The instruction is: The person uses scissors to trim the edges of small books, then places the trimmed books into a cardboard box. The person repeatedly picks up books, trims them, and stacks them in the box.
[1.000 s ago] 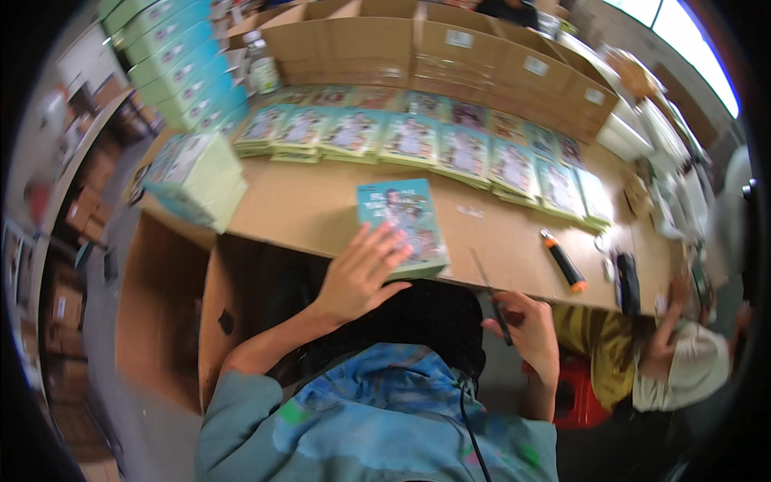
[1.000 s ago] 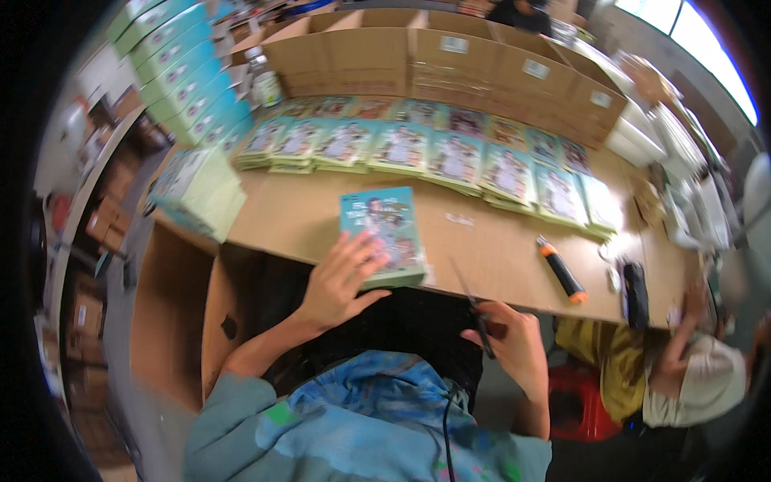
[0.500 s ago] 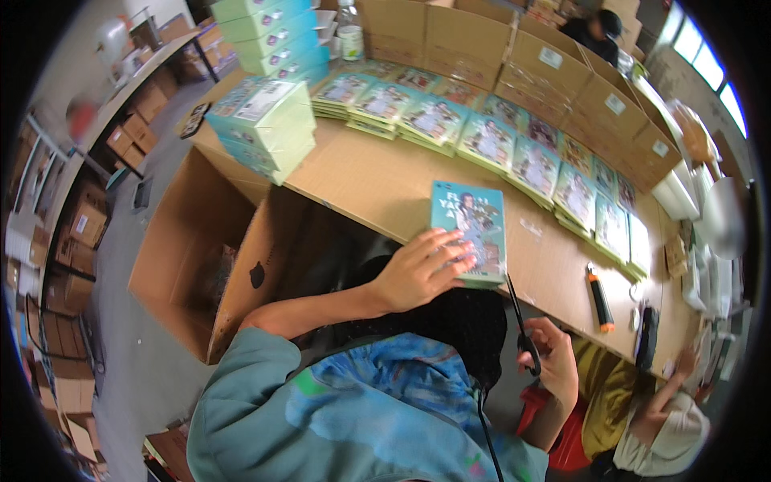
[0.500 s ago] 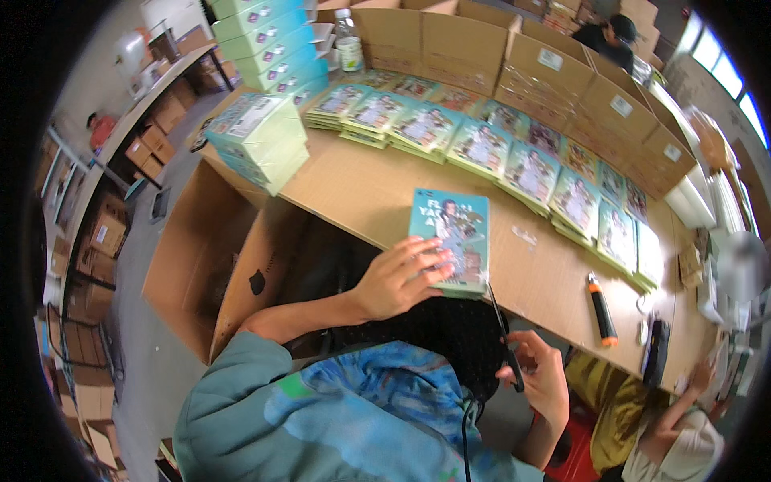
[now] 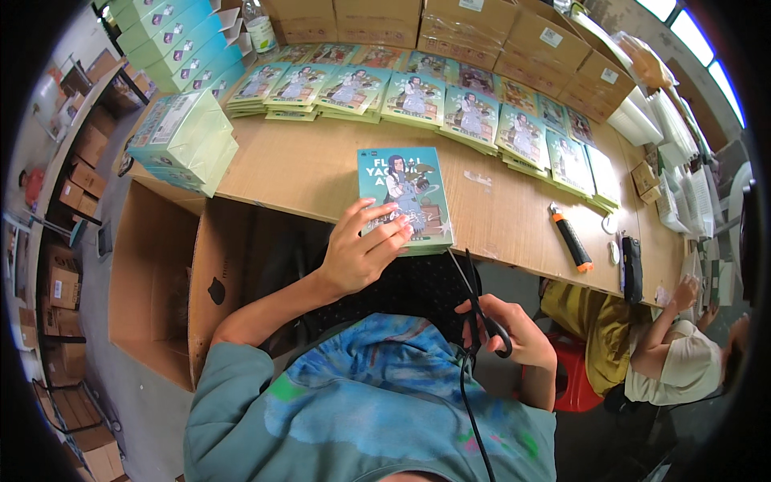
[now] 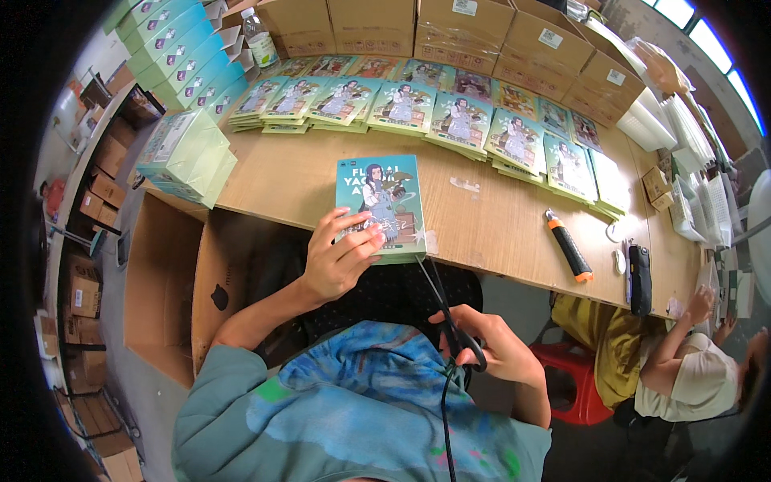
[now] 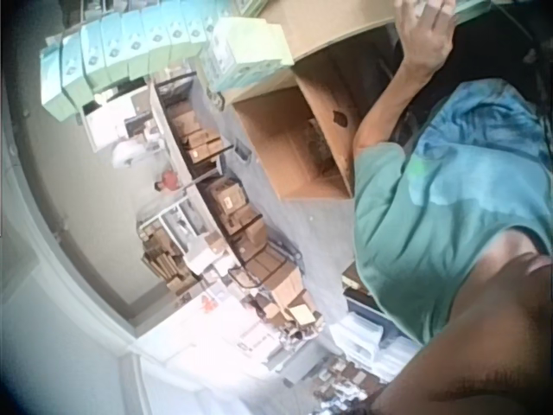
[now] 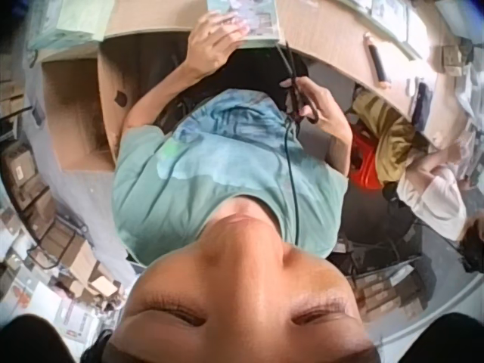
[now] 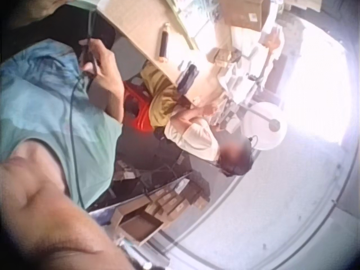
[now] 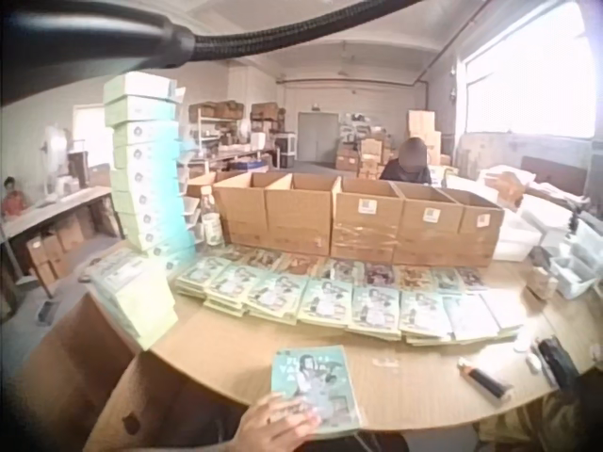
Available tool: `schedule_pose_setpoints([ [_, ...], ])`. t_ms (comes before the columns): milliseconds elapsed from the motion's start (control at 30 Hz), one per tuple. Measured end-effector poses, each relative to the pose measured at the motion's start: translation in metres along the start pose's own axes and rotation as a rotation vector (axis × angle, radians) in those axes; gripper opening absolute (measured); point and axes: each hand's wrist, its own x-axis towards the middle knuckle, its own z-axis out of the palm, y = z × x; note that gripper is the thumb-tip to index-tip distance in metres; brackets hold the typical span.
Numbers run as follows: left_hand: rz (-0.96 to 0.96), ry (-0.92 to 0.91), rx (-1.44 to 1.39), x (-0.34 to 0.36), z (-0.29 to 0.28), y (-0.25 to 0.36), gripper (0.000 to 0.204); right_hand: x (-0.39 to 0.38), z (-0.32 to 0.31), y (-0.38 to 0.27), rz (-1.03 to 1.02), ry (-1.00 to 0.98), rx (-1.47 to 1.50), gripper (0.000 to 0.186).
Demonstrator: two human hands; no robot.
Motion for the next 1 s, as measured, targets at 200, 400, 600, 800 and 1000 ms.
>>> schedule_pose_setpoints([
  [200, 0.023, 0.043, 0.026, -0.003, 0.005, -0.001, 0.039, 0.011, -0.01, -0.033, 0.099, -0.174, 0.328, 0.085],
  [400, 0.057, 0.112, 0.042, -0.005, 0.012, -0.002, 0.036, 0.008, -0.026, -0.074, 0.295, -0.179, 0.375, 0.07],
  [600, 0.098, 0.168, 0.029, 0.005, 0.012, -0.001, 0.03, 0.012, -0.016, -0.068, 0.176, -0.216, 0.204, 0.082],
  [800, -0.042, 0.132, -0.223, 0.013, 0.002, 0.0, 0.031, 0.02, -0.014, -0.07, 0.081, -0.148, 0.224, 0.084],
  [1000, -0.106, -0.175, -0.3, 0.031, -0.036, -0.01, 0.058, 0.015, -0.034, -0.075, 0.12, 0.012, -0.041, 0.058],
])
